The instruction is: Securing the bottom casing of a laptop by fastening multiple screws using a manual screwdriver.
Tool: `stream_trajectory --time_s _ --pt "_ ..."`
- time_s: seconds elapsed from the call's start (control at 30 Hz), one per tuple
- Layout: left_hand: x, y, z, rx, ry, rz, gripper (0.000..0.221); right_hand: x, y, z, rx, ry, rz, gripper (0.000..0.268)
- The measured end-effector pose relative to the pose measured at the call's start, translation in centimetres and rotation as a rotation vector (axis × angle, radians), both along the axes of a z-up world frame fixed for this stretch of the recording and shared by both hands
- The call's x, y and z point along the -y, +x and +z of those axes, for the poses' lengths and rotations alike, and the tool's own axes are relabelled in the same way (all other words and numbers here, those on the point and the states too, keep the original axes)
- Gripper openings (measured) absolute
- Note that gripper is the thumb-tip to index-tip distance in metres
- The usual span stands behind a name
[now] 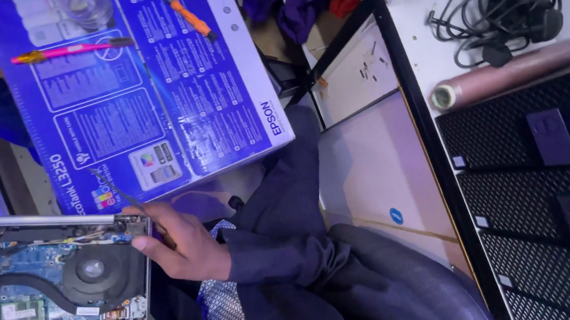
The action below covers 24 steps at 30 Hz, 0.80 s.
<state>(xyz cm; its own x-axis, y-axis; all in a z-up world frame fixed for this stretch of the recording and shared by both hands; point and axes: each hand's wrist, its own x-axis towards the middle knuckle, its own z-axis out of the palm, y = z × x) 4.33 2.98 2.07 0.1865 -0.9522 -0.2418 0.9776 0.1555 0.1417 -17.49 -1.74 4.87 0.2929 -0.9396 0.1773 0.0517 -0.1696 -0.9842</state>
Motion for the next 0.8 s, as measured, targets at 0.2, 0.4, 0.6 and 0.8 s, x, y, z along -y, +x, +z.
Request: stream_trajectory --time_s 0.2,0.4,0.6,0.8 --pt "1.0 -1.9 0.3 0.083 0.073 0.017 0.08 5.1 -4.4 -3.0 0.086 -0.324 -0.319 0.03" --pt "2.5 -3.8 0.8 0.164 0.117 0.046 0.084 6.9 -13.1 0.8 -0.098 -0.185 -0.48 0.034" --pt "5.1 -10.0 -0.2 0.574 0.116 0.194 0.048 9.3 -16.7 0.3 -0.141 -0.108 -0.592 0.03" --pt "6.0 -12.1 -5.1 0.555 0.27 0.167 0.02 15.6 -19.3 -2.5 -0.435 -0.249 -0.548 0.05"
